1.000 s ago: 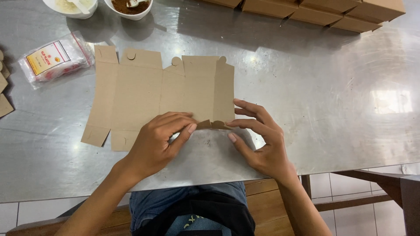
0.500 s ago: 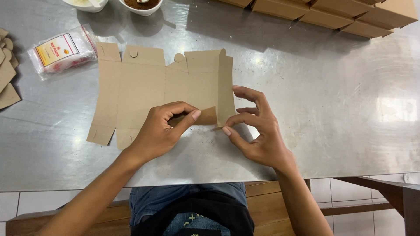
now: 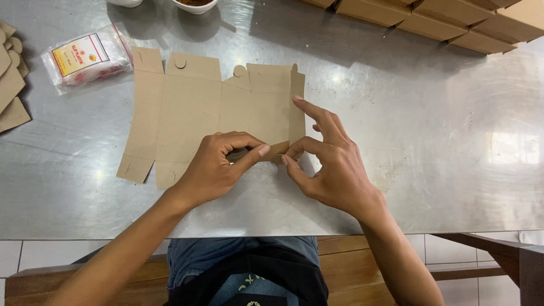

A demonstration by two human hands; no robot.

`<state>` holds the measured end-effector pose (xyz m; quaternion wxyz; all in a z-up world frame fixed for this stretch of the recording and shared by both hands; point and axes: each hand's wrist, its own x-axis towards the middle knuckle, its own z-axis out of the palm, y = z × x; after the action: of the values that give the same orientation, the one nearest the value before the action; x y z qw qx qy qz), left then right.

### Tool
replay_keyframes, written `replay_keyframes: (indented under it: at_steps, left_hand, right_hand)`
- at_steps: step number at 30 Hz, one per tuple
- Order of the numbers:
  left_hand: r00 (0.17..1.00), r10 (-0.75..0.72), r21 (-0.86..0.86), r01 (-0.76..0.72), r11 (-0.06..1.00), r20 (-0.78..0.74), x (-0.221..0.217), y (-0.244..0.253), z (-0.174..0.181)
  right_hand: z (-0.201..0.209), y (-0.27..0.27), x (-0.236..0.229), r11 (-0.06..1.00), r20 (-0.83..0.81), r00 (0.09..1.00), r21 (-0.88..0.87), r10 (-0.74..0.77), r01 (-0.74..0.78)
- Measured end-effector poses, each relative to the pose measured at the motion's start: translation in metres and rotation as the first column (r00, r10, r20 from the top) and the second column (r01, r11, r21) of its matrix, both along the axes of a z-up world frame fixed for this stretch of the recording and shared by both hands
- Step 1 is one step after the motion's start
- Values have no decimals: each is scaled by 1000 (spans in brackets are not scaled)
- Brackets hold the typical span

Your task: Assembling a cardboard takeout box from a flat template by folding along scored lines and tucking in tabs.

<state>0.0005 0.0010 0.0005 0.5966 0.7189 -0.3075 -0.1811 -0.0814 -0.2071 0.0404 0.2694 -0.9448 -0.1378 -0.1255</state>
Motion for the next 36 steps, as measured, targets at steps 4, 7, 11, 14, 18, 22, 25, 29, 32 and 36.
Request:
replay_keyframes:
  at_steps: [4, 7, 11, 14, 18, 22, 25, 29, 32, 36]
  left_hand:
    - [1000, -8, -25, 9, 1000, 25, 1, 1, -1]
    - [1000, -3, -25, 3, 1000, -23, 0, 2, 1]
    - [1000, 3, -19, -3, 1000, -22, 0, 1, 0]
    - [999, 21, -12, -21, 1000, -25, 0, 2, 3]
    - [999, -20, -27, 20, 999, -26, 1, 0, 3]
    - [999, -2, -44, 0, 999, -42, 0, 0, -2]
    - [997, 8, -46, -12, 999, -72, 0, 2, 0]
    - [998, 30, -52, -33, 998, -62, 1, 2, -1]
    - [998, 35, -26, -36, 999, -53, 1, 1, -2]
    - [999, 29, -34, -30, 999, -24, 0, 2, 0]
  right_hand:
    - [-3, 0, 1, 1000, 18, 1000, 13, -17, 16]
    - [-3, -1, 2, 998, 2, 999, 27, -49, 49]
    - [-3, 0, 3, 998, -8, 999, 22, -50, 50]
    - [-4, 2, 4, 998, 11, 999, 37, -42, 41]
    - [-2, 6, 4, 995, 41, 999, 104, -11, 7]
    - [0, 8, 4, 986, 56, 998, 158, 37, -45]
    - [4, 8, 5, 982, 51, 996, 167, 75, -82]
    - [7, 2, 6, 992, 12, 996, 89, 85, -85]
    - [8, -2, 7, 996, -17, 999, 70, 50, -49]
    - [8, -8, 10, 996, -22, 996, 45, 83, -82]
